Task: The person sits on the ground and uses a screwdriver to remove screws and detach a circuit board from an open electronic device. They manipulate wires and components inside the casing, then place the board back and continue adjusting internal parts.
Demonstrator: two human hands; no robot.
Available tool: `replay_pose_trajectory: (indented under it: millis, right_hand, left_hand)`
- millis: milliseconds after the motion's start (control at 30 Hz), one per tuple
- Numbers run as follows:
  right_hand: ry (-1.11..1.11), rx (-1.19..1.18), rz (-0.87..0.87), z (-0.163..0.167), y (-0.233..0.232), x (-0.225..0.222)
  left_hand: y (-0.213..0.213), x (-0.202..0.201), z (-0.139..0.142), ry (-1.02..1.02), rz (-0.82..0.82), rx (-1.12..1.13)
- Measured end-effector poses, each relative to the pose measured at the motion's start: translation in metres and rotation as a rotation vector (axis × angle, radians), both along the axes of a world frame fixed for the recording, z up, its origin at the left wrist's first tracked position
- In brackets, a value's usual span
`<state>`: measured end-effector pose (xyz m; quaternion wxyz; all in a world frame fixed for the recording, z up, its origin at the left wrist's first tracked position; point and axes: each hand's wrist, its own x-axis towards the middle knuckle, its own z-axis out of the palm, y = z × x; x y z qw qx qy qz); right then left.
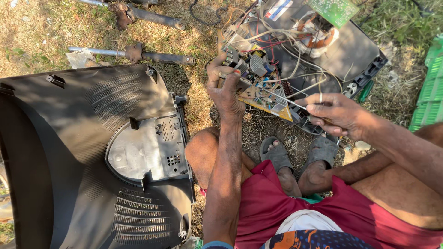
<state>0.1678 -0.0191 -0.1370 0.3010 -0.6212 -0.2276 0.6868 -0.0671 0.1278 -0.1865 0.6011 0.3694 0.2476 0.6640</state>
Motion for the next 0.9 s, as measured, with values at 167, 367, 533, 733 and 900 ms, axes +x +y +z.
replay_pose_trajectory:
  millis: [167,367,533,733,900]
  right_hand:
    - [-0.63,0.862,0.557,-0.003,0.004,0.004]
    - [-0.385,0.207,0.193,0.009,-0.003,-0.033]
    - [-0.718,0.43,0.07,-0.006,-0.027,-0.084]
    - [-0.588,0.357,-0.234,-0.027,-0.034,-0.134]
    - [-0.846,0.623,-0.369,-0.045,-0.032,-0.171]
  left_hand:
    - [-0.005,0.003,0.005,-0.01,-0.001,0.01]
    - [-0.006,0.003,0.01,-0.03,0.009,-0.045]
    - [-0.008,0.003,0.013,-0.08,0.029,-0.062]
    - [-0.004,0.009,0.012,-0.109,0.048,-0.033]
    - [0.005,-0.001,0.004,-0.17,0.042,-0.156]
